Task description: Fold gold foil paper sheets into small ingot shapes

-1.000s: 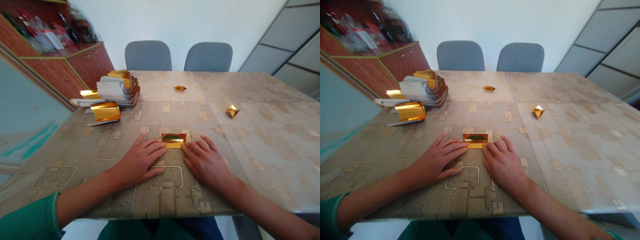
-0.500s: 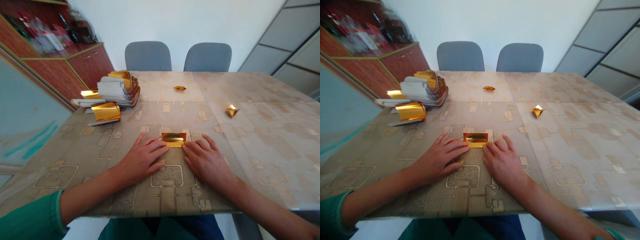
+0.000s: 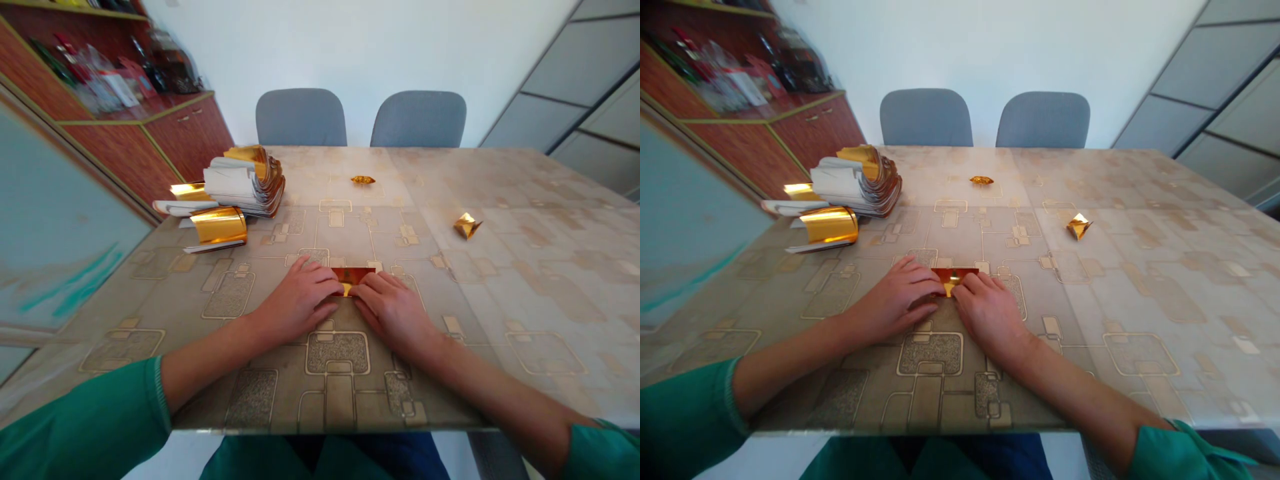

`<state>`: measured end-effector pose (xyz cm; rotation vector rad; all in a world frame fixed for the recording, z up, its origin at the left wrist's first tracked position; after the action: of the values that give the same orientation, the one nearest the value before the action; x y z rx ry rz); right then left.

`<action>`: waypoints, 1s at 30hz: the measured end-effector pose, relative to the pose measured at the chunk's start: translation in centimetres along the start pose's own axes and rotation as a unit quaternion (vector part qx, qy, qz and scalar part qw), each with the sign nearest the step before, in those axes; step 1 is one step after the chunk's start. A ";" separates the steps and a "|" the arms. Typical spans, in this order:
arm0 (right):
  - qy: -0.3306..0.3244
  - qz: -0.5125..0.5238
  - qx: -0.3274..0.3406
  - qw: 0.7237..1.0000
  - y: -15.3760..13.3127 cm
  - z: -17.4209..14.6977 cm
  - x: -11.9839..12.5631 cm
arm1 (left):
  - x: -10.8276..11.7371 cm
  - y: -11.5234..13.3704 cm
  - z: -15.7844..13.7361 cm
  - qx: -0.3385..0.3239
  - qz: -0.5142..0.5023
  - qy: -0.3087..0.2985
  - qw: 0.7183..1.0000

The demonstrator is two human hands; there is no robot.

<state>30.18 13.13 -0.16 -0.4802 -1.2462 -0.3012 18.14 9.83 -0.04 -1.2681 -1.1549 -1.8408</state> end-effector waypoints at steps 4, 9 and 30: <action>-0.001 0.016 -0.009 1.000 0.5 -0.2 -0.2 | 0.0 -0.2 -0.1 -0.008 0.033 0.039 0.999; -0.005 0.008 -0.002 1.000 0.6 -0.3 0.0 | 0.0 0.5 -0.8 -0.097 0.126 0.039 0.987; 0.013 0.102 -0.065 0.993 2.5 -0.1 -0.4 | 0.0 -1.0 0.2 0.022 0.000 0.065 0.998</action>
<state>31.33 15.23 -1.05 -0.7097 -1.1464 -0.2151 17.37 10.49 -0.36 -1.1051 -1.1191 -1.8583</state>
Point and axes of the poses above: each hand's wrist, its own z-axis towards the middle knuckle, its own x-axis out of the back of the hand, y = z × x, the point moved 7 cm from there along z, towards the middle knuckle, and after that the axes turned 1 degree about z, right-handed, at the moved point
